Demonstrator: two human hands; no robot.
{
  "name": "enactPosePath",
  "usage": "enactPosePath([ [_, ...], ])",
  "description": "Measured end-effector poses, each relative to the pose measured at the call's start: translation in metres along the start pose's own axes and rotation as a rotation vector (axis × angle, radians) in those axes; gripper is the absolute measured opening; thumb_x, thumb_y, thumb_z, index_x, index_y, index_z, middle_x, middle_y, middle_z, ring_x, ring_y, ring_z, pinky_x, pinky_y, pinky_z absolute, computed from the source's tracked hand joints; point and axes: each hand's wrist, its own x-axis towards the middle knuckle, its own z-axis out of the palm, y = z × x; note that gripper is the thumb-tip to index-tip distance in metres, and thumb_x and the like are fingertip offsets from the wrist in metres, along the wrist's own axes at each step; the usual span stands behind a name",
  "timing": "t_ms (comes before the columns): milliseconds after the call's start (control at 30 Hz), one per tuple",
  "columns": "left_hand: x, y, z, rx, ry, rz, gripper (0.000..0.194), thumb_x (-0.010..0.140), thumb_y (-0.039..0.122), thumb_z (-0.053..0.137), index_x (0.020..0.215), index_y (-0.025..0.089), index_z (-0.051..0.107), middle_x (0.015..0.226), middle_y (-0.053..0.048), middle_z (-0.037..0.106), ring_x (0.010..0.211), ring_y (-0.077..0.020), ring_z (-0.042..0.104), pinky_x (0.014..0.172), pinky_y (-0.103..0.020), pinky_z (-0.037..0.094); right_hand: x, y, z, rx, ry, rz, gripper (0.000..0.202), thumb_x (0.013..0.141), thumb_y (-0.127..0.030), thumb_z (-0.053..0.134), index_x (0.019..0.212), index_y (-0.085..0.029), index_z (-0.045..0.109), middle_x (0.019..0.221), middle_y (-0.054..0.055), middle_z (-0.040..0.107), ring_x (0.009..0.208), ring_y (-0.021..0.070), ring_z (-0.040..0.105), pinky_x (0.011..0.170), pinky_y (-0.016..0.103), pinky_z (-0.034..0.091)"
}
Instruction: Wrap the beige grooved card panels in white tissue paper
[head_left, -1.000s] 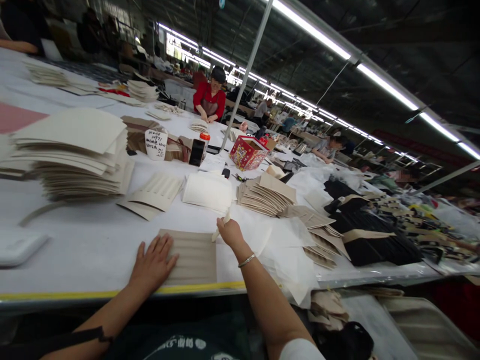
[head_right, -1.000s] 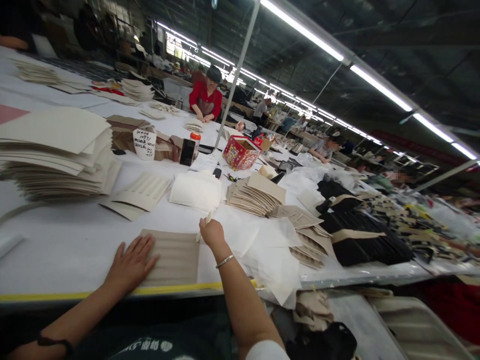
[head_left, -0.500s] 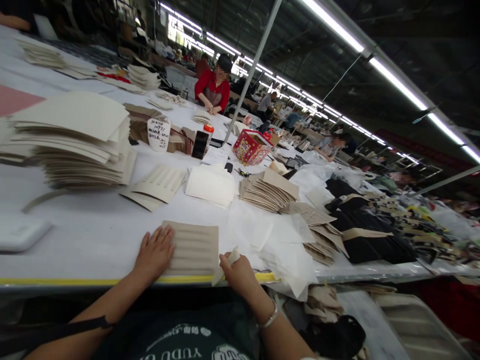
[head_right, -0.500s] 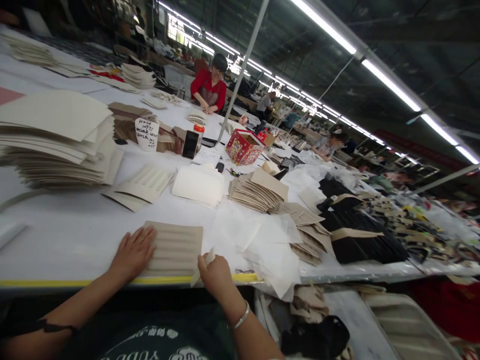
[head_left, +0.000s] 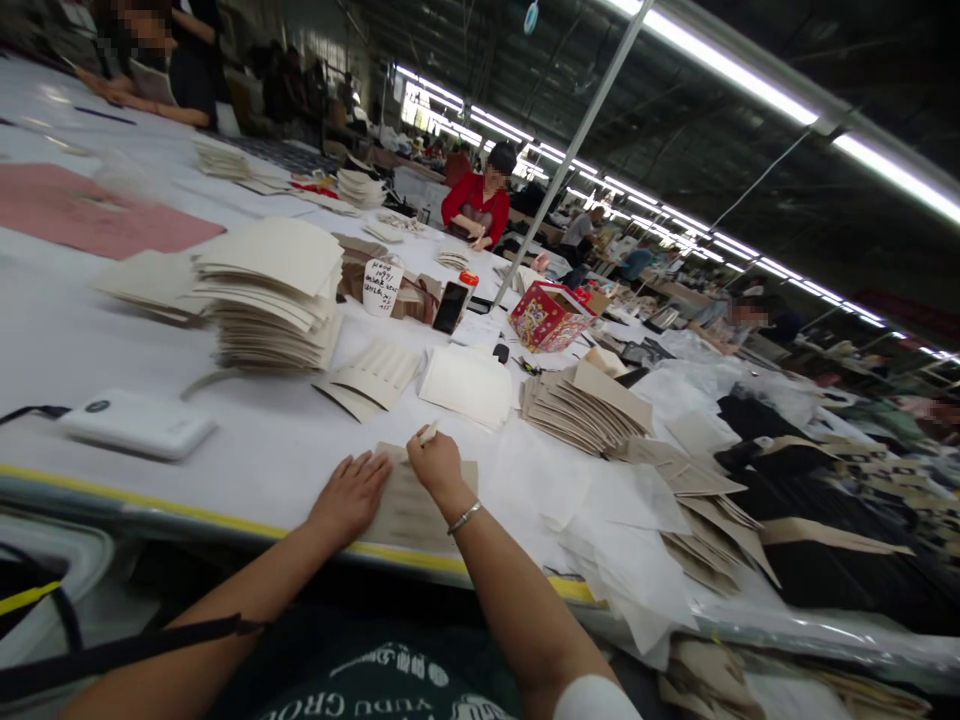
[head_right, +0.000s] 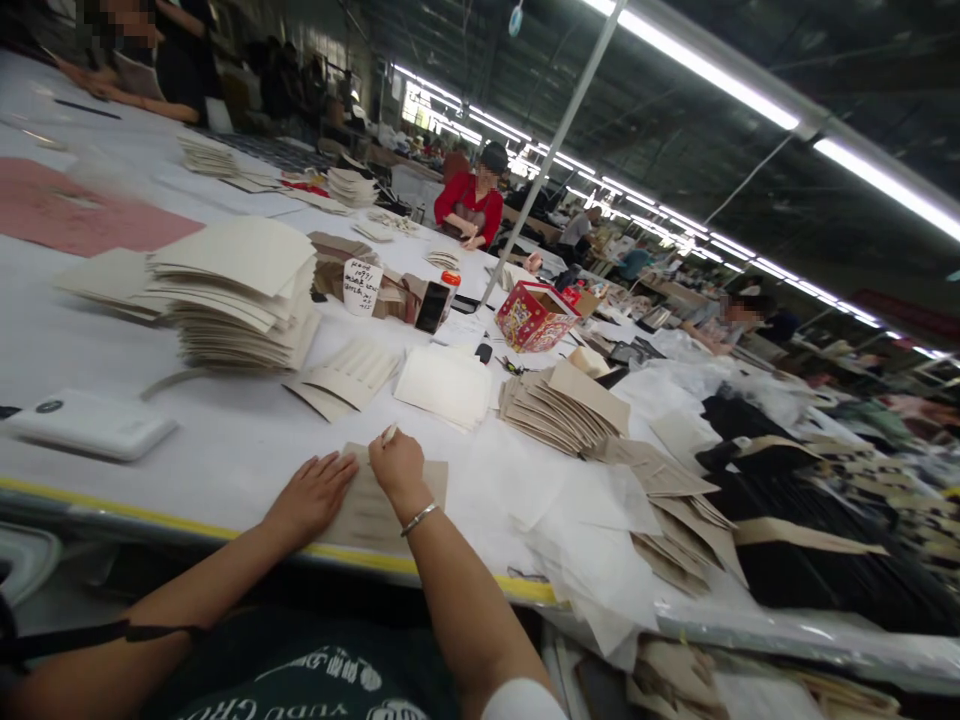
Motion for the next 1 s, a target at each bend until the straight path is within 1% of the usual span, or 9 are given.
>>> enactPosePath([
  [67, 0.000, -0.001, 0.001, 0.002, 0.003, -0.012, 0.044, 0.082, 0.018, 0.034, 0.123, 0.019, 0.049, 0.132, -0.005, 0.046, 0.123, -0.0248, 0.037, 0.102, -0.044, 0.024, -0.010, -0.001, 0.002, -0.043, -0.040, -0.016, 0.024, 0.080, -0.022, 0.041, 0.081, -0.010, 0.062, 0.075, 0.013, 0.067, 0.070, 0.0200, 0.061, 0.061, 0.025, 0.040],
  [267, 0.000, -0.002, 0.000, 0.012, -0.042, -0.006, 0.048, 0.079, 0.012, 0.034, 0.125, 0.018, 0.048, 0.134, -0.004, 0.044, 0.125, -0.0251, 0.035, 0.102, -0.043, 0.023, -0.079, 0.005, 0.000, -0.017, -0.128, -0.138, 0.021, 0.079, -0.020, 0.041, 0.076, -0.015, 0.061, 0.068, 0.007, 0.065, 0.066, 0.0167, 0.060, 0.059, 0.022, 0.038],
  [333, 0.001, -0.001, -0.001, 0.015, -0.043, -0.004, 0.049, 0.079, 0.012, 0.033, 0.125, 0.018, 0.048, 0.134, -0.004, 0.043, 0.125, -0.0253, 0.034, 0.102, -0.044, 0.022, -0.078, 0.004, 0.001, -0.006, -0.122, -0.135, 0.022, 0.080, -0.021, 0.040, 0.075, -0.015, 0.061, 0.067, 0.007, 0.065, 0.065, 0.0167, 0.060, 0.059, 0.022, 0.038],
  [567, 0.001, 0.001, -0.003, 0.007, -0.048, -0.026, 0.045, 0.083, 0.016, 0.033, 0.126, 0.018, 0.047, 0.134, -0.003, 0.043, 0.124, -0.0264, 0.036, 0.102, -0.044, 0.023, -0.012, -0.005, 0.003, -0.113, 0.002, 0.005, 0.026, 0.084, -0.024, 0.037, 0.085, -0.012, 0.060, 0.073, 0.011, 0.065, 0.067, 0.0195, 0.060, 0.059, 0.025, 0.039],
  [633, 0.001, 0.002, -0.004, 0.004, -0.055, -0.038, 0.045, 0.083, 0.017, 0.033, 0.126, 0.017, 0.047, 0.134, -0.003, 0.043, 0.124, -0.0262, 0.035, 0.103, -0.043, 0.023, -0.024, -0.006, 0.003, -0.103, -0.021, -0.030, 0.025, 0.082, -0.022, 0.038, 0.083, -0.012, 0.060, 0.072, 0.010, 0.065, 0.066, 0.0190, 0.060, 0.058, 0.025, 0.039],
  [733, 0.001, 0.003, -0.004, 0.003, -0.054, -0.045, 0.046, 0.082, 0.017, 0.034, 0.126, 0.017, 0.047, 0.134, -0.004, 0.043, 0.125, -0.0252, 0.034, 0.103, -0.043, 0.023, -0.070, -0.002, 0.003, 0.005, -0.086, -0.126, 0.020, 0.080, -0.021, 0.040, 0.077, -0.014, 0.059, 0.067, 0.007, 0.064, 0.063, 0.0171, 0.059, 0.058, 0.024, 0.039],
  [833, 0.002, 0.001, -0.003, 0.014, -0.056, -0.042, 0.045, 0.084, 0.025, 0.035, 0.127, 0.017, 0.045, 0.136, -0.005, 0.041, 0.126, -0.0253, 0.033, 0.103, -0.044, 0.020, -0.118, 0.017, -0.001, 0.236, -0.168, -0.103, 0.017, 0.077, -0.021, 0.042, 0.069, -0.017, 0.057, 0.059, 0.002, 0.059, 0.059, 0.0140, 0.056, 0.056, 0.022, 0.039],
  [933, 0.005, 0.002, -0.010, 0.051, -0.086, -0.049, 0.045, 0.084, 0.032, 0.037, 0.126, 0.018, 0.046, 0.137, -0.007, 0.040, 0.127, -0.0266, 0.030, 0.104, -0.047, 0.016, -0.145, 0.057, -0.014, 0.529, -0.185, 0.130, 0.020, 0.081, -0.030, 0.040, 0.071, -0.018, 0.054, 0.051, -0.002, 0.051, 0.047, 0.0113, 0.051, 0.047, 0.020, 0.038],
  [1000, 0.009, 0.010, -0.017, 0.077, -0.072, -0.025, 0.044, 0.085, 0.032, 0.037, 0.125, 0.019, 0.046, 0.138, -0.008, 0.037, 0.129, -0.0267, 0.027, 0.104, -0.048, 0.012, -0.152, 0.091, -0.026, 0.661, -0.090, 0.296, 0.025, 0.082, -0.036, 0.039, 0.082, -0.017, 0.054, 0.052, -0.004, 0.049, 0.044, 0.0112, 0.049, 0.044, 0.021, 0.039],
])
